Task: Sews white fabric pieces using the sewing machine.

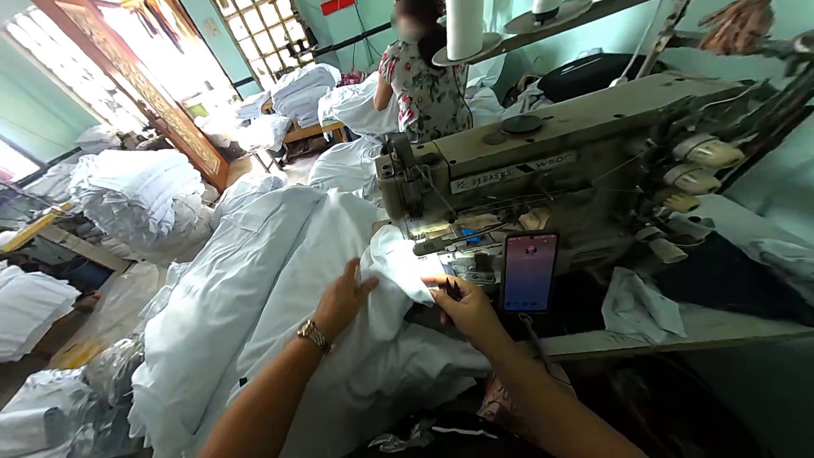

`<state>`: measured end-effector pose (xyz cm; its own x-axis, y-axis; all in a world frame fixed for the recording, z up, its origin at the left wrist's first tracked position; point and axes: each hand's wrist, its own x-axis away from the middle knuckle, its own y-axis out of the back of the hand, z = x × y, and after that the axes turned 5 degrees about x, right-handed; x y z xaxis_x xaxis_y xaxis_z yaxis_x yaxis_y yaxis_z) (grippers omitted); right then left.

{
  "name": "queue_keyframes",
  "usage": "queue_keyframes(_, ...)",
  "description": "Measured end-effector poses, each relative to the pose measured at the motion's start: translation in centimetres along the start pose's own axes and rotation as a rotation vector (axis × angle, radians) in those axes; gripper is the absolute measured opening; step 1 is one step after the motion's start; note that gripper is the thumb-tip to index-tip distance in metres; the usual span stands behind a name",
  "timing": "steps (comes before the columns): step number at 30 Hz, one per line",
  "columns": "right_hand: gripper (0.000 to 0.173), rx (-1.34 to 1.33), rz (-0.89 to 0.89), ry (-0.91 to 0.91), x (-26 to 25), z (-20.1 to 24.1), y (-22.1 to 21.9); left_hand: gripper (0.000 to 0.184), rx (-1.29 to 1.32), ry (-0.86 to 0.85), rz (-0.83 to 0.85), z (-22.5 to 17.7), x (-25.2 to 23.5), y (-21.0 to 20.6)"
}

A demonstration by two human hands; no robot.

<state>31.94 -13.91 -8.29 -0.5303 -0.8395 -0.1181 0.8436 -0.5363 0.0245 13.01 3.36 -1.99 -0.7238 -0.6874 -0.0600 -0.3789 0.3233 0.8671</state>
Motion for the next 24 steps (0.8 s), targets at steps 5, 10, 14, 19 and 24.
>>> queue_keyframes(5,0.03,0.192,-0.051,0.082,0.0,-0.5,0.4,0.042,-0.33,-0.344,-0.438,1.7,-5.2,3.0)
queue_keyframes(10,0.028,0.478,-0.122,0.324,0.0,-1.3,1.8,0.035,-0.237,-0.47,-0.241,2.2,-5.4,1.1)
queue_keyframes(14,0.026,0.4,-0.193,0.465,-1.2,0.6,2.5,0.023,-0.322,-0.754,-0.076,-1.1,-4.4,0.6)
queue_keyframes(19,0.033,0.551,0.062,0.261,-3.1,3.2,1.6,0.015,-0.329,-0.842,-0.264,-3.0,-4.6,2.1)
queue_keyframes(24,0.022,0.591,0.076,0.204,-3.6,3.6,1.4,0.011,-0.465,-1.085,-0.739,-6.0,-1.6,6.5)
